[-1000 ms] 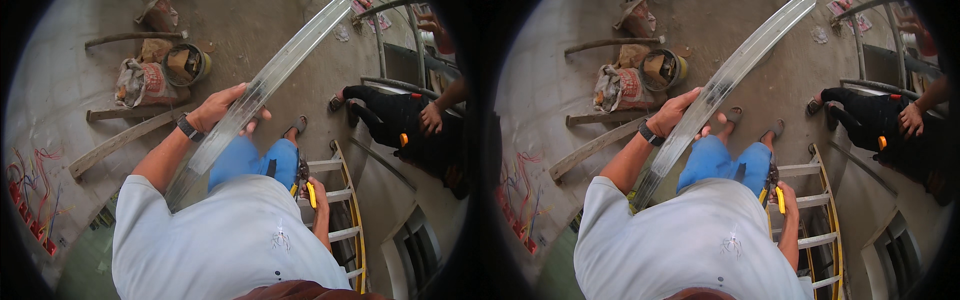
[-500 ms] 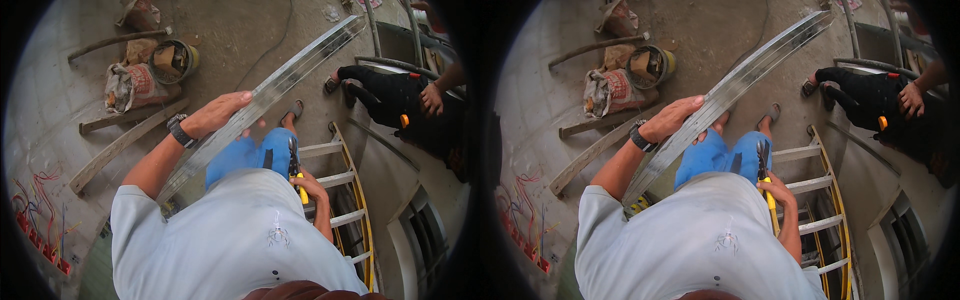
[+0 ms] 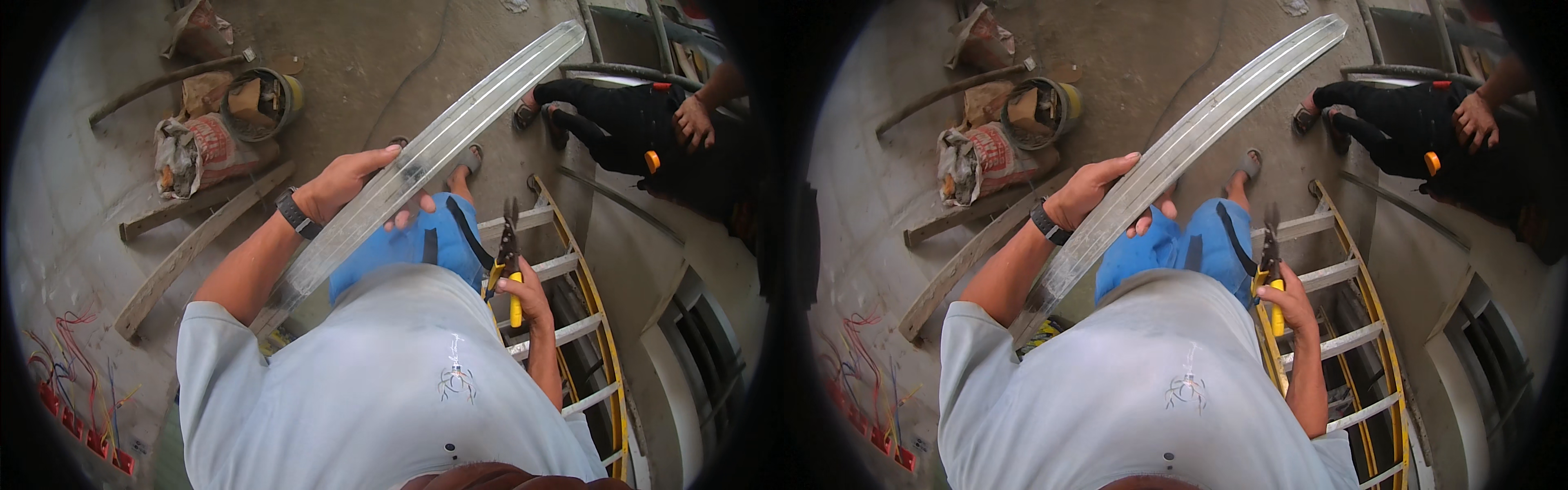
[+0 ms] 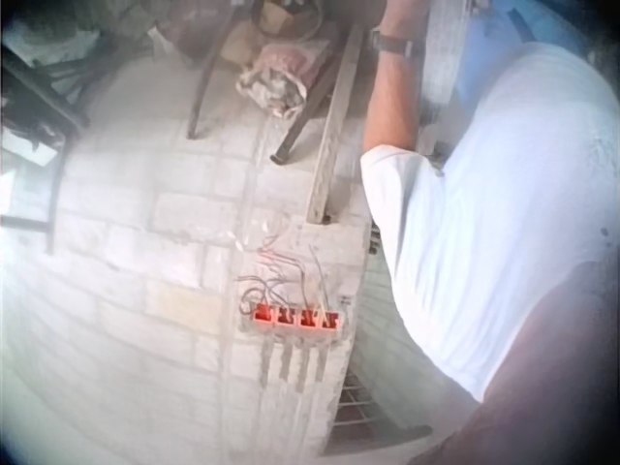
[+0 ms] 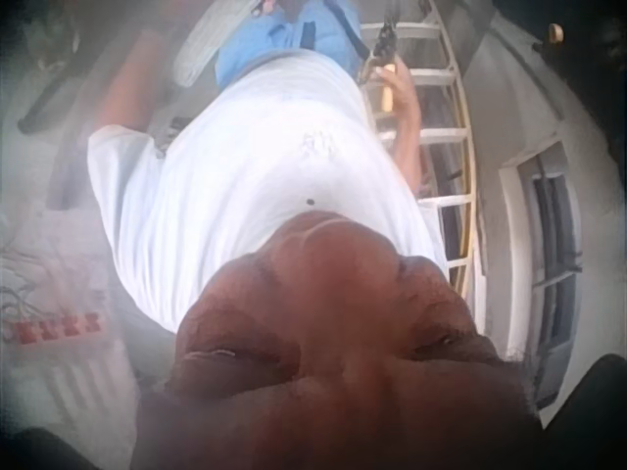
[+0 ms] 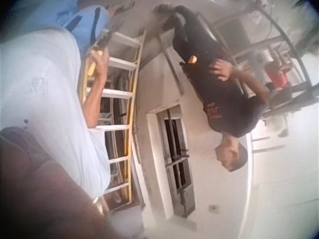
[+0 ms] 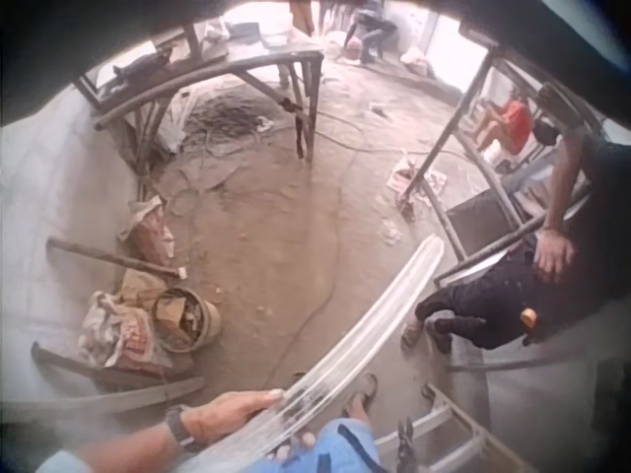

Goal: The person uses yellow-handled tin snips to cut a long, flat metal strap into shorter segments. They repeatedly position the snips, cut through the strap, and separate the pieces while standing in a construction area.

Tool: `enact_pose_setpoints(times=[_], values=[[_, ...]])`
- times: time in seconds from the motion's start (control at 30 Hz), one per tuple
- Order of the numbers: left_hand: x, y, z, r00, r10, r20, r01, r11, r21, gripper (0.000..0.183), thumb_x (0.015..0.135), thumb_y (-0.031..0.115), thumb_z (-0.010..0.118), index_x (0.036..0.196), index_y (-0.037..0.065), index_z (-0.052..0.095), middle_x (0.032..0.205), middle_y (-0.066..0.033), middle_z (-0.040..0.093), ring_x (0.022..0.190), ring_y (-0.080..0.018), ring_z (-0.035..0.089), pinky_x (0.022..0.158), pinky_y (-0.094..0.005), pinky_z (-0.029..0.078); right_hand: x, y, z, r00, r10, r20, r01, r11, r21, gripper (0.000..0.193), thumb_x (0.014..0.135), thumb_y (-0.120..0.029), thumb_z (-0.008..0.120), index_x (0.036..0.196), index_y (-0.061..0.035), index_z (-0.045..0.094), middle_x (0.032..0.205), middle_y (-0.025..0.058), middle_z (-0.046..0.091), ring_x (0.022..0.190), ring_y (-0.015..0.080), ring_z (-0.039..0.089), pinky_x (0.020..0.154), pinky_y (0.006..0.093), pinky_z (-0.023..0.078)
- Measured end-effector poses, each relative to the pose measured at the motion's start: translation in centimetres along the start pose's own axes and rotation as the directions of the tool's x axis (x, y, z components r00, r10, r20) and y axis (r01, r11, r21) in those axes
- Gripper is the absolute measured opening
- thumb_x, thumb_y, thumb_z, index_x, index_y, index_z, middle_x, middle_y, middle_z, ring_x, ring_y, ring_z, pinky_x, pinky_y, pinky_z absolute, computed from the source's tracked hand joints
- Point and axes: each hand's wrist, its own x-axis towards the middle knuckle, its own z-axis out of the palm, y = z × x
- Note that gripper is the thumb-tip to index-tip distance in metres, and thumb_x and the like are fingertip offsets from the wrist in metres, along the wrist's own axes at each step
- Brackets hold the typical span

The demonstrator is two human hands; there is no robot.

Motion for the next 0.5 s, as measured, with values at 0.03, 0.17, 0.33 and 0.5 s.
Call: enact_pose_setpoints(times=[0.03, 0.17, 0.33, 0.5], values=[[0.3, -0.4, -0.1, 1.000, -0.005, 0.029, 0.007, 0.998, -0.058, 0.062, 0.118, 0.045, 0.027, 0.153, 0.000, 0.050, 0.120, -0.0290, 0.073, 0.086, -0.0286, 0.076, 0.072, -0.0363, 0.065, 0.1, 0.1, 0.6, 0.999, -0.034, -0.020, 0.033, 0.997, -0.070, 0.074, 0.077, -0.034, 0.083, 0.140, -0.0019, 0.061, 0.119, 0.0097, 0.065, 0.105, 0.0201, 0.065, 0.093, 0.0312, 0.053], [1.2, -1.2, 0.1, 0.998, -0.061, 0.015, 0.061, 0.998, -0.033, 0.060, 0.117, 0.046, 0.033, 0.154, 0.001, 0.049, 0.120, -0.0285, 0.073, 0.085, -0.0265, 0.076, 0.071, -0.0353, 0.064, 0.5, 2.2, 0.2, 0.998, -0.012, 0.068, 0.009, 0.999, 0.035, 0.092, 0.077, -0.034, 0.081, 0.157, -0.0010, 0.048, 0.139, 0.0147, 0.062, 0.124, 0.0229, 0.059, 0.102, 0.0407, 0.053], [2.3, -0.9, 1.2, 0.974, 0.066, -0.218, 0.087, 0.778, 0.622, 0.062, 0.111, 0.047, 0.059, 0.151, 0.000, 0.054, 0.117, -0.0169, 0.074, 0.097, -0.0188, 0.071, 0.083, -0.0332, 0.059, 0.1, 4.5, -2.1, 0.972, -0.097, 0.214, -0.045, 0.818, 0.573, 0.102, 0.078, -0.034, 0.074, 0.166, -0.0023, 0.033, 0.156, 0.0193, 0.053, 0.129, 0.0375, 0.062, 0.103, 0.0543, 0.056], [3.6, -0.6, 3.4, 0.952, 0.220, -0.212, 0.056, 0.558, 0.828, 0.076, 0.095, 0.046, 0.082, 0.148, -0.004, 0.059, 0.123, -0.0154, 0.072, 0.115, -0.0194, 0.066, 0.098, -0.0344, 0.053, -0.6, 6.2, -6.1, 0.976, -0.114, 0.187, -0.020, 0.802, 0.598, 0.106, 0.075, -0.036, 0.075, 0.167, -0.0028, 0.033, 0.159, 0.0199, 0.051, 0.146, 0.0431, 0.047, 0.111, 0.0582, 0.047]])
